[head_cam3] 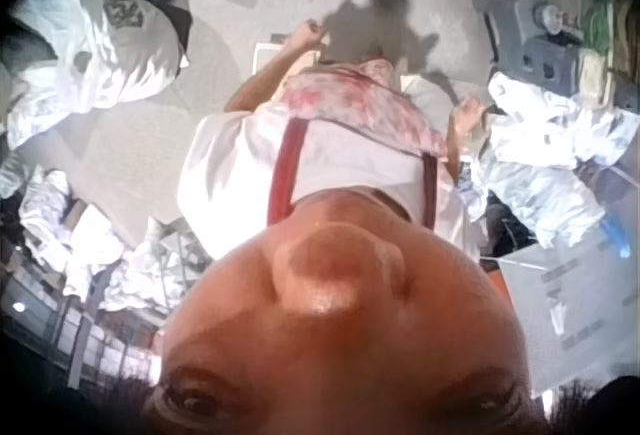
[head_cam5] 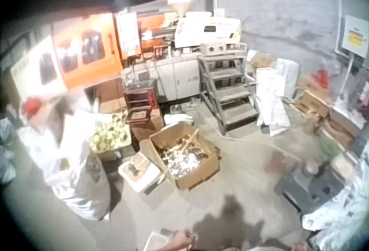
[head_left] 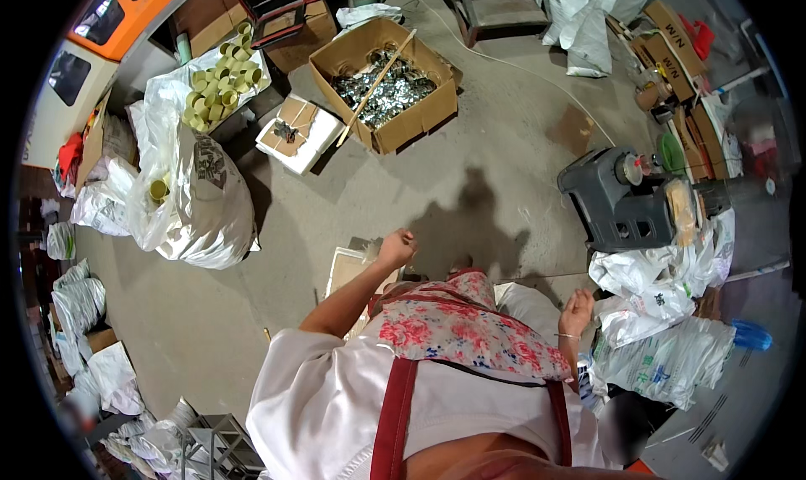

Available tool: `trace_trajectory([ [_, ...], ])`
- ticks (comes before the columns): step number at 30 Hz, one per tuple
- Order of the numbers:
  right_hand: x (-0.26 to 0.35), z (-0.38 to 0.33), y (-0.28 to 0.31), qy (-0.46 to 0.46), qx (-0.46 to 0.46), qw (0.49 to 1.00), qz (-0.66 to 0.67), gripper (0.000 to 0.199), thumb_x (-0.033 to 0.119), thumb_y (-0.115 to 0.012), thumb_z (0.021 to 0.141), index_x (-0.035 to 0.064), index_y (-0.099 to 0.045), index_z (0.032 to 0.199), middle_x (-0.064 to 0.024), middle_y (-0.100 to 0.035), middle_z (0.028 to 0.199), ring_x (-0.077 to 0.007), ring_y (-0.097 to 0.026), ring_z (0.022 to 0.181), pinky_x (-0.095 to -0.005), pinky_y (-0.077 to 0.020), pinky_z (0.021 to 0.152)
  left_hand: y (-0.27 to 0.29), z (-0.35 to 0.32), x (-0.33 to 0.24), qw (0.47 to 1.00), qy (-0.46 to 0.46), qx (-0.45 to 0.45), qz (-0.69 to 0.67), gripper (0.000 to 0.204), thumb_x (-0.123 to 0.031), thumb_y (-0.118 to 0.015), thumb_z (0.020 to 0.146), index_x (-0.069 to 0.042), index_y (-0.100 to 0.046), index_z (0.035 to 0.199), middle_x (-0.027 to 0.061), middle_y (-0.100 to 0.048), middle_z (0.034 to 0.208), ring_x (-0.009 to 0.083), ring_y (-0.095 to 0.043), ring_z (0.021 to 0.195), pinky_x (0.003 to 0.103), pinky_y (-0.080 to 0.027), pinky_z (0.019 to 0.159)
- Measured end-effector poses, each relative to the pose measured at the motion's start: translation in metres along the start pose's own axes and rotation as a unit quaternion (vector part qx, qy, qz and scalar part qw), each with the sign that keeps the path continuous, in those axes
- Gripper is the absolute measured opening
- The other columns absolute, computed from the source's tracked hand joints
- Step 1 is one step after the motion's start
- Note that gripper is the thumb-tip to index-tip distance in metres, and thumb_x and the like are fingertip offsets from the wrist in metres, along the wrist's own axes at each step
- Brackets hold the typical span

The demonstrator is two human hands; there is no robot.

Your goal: The person sorts gray plastic loops from a pile on a table into a large white sack. They then move to a different area and sort yellow plastic cups from a sack onto a white tray, handling them one by one.

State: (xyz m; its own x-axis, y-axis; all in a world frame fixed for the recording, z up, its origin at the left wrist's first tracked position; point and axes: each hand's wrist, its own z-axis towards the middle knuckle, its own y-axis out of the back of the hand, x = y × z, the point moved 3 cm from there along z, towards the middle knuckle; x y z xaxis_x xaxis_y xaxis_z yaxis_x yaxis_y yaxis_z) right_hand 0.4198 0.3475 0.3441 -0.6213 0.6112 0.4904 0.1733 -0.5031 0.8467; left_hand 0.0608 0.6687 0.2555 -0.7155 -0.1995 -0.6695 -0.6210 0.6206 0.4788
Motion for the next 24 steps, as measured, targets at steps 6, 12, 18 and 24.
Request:
trace_trajectory([
  [6,-0.005,0.084,-0.103,0.054,0.197,0.979,0.001,0.017,0.015,-0.049,0.086,0.0007,-0.059,0.088,-0.0175,-0.056,0.098,-0.0335,-0.053,0.092,-0.039,-0.0436,0.081,0.017,0.031,0.029,0.985,0.112,-0.039,-0.122,0.034,-0.021,-0.062,0.072,0.001,-0.058,0.097,0.0169,-0.065,0.081,0.0244,-0.065,0.071,0.033,-0.051,0.065],
  [12,0.019,0.19,-0.169,0.021,0.409,0.91,-0.069,0.035,0.029,-0.045,0.087,-0.0003,-0.06,0.075,-0.0207,-0.058,0.079,-0.0362,-0.056,0.08,-0.0421,-0.0439,0.073,0.078,0.041,0.069,0.913,0.245,-0.157,-0.285,0.028,-0.016,-0.058,0.078,0.003,-0.056,0.099,0.0142,-0.062,0.082,0.0206,-0.063,0.059,0.028,-0.048,0.046],
  [18,0.01,0.289,-0.249,0.17,0.389,0.897,-0.123,0.034,0.03,-0.049,0.083,0.0012,-0.06,0.068,-0.0159,-0.057,0.061,-0.0288,-0.057,0.058,-0.0395,-0.0453,0.055,0.102,0.016,0.077,0.809,0.278,-0.259,-0.448,0.024,-0.016,-0.057,0.078,0.001,-0.053,0.094,0.0106,-0.058,0.076,0.0237,-0.061,0.059,0.029,-0.049,0.046],
  [24,0.104,0.333,-0.303,-0.199,0.412,0.887,0.062,0.018,0.015,-0.053,0.08,0.0005,-0.064,0.08,-0.0071,-0.059,0.064,-0.0158,-0.06,0.057,-0.0293,-0.0487,0.043,0.111,0.014,0.1,0.807,0.35,-0.278,-0.387,0.019,-0.014,-0.057,0.076,0.001,-0.054,0.088,0.0107,-0.057,0.067,0.0233,-0.059,0.049,0.032,-0.048,0.04],
])
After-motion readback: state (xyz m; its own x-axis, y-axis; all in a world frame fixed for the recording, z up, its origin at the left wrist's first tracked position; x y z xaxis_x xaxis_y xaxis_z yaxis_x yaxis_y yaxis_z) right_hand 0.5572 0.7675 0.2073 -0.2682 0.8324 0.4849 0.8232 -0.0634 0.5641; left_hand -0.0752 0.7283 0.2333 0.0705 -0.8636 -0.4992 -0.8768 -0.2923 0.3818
